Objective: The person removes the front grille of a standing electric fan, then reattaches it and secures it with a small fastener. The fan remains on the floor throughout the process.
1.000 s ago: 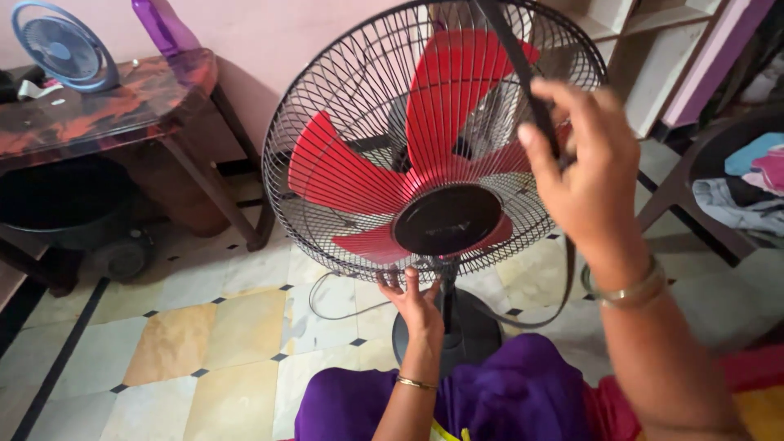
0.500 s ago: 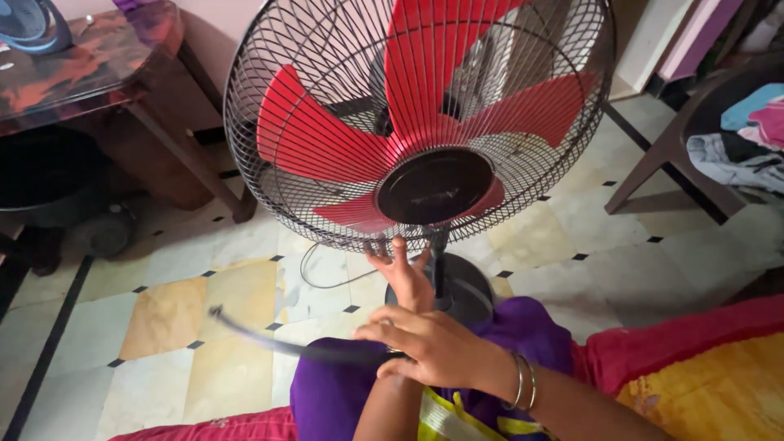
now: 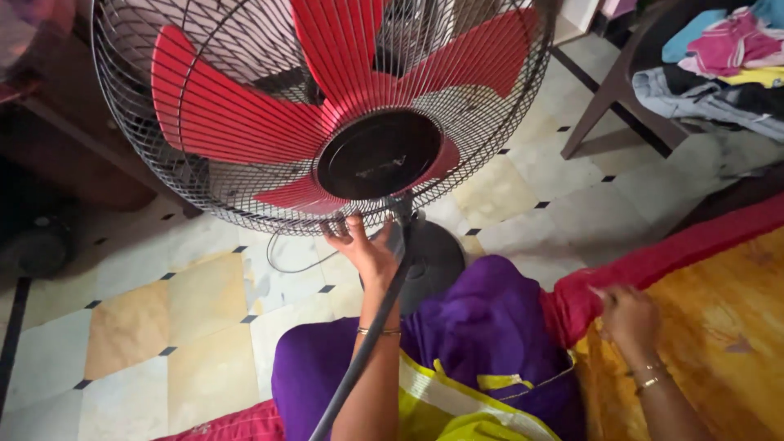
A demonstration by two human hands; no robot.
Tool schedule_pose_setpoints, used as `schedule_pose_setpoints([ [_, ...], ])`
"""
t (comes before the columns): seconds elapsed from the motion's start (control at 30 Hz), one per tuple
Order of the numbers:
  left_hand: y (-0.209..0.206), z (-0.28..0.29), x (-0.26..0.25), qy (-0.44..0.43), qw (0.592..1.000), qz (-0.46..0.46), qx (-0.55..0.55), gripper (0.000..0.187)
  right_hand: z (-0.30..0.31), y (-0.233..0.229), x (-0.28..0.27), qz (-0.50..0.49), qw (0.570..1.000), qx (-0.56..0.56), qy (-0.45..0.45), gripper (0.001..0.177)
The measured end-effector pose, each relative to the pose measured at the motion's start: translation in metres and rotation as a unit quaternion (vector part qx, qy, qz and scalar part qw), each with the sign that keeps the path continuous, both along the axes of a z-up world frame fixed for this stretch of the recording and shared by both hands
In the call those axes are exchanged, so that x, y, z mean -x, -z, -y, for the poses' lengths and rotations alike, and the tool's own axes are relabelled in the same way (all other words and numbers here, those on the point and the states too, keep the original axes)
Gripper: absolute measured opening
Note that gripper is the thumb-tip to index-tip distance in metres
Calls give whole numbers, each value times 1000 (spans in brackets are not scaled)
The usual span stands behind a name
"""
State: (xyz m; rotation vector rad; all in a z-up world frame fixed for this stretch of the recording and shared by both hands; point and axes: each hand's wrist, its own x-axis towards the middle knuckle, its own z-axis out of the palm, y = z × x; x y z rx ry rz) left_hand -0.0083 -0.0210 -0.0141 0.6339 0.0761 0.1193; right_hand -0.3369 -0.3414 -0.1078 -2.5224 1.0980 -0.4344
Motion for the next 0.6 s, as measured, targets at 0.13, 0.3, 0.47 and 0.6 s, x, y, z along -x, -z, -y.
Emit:
schedule_pose_setpoints([
  [0.13,-2,0,5,1,1000,6,-1,114,-1,29,25,-57,990,132,-8,17],
  [0.3,-7,3,6,-7,1000,5,14,109,-49,-53,-87,217,954,89,-188,31],
  [0.47,-6,5,3,-8,1000,-20,4,104,-158,-135,-206,234,793,62,-559,64],
  [0.6,-10,1,5,-7,999,-31,2,103,-190,-170,-228,197,750,57,-628,45],
])
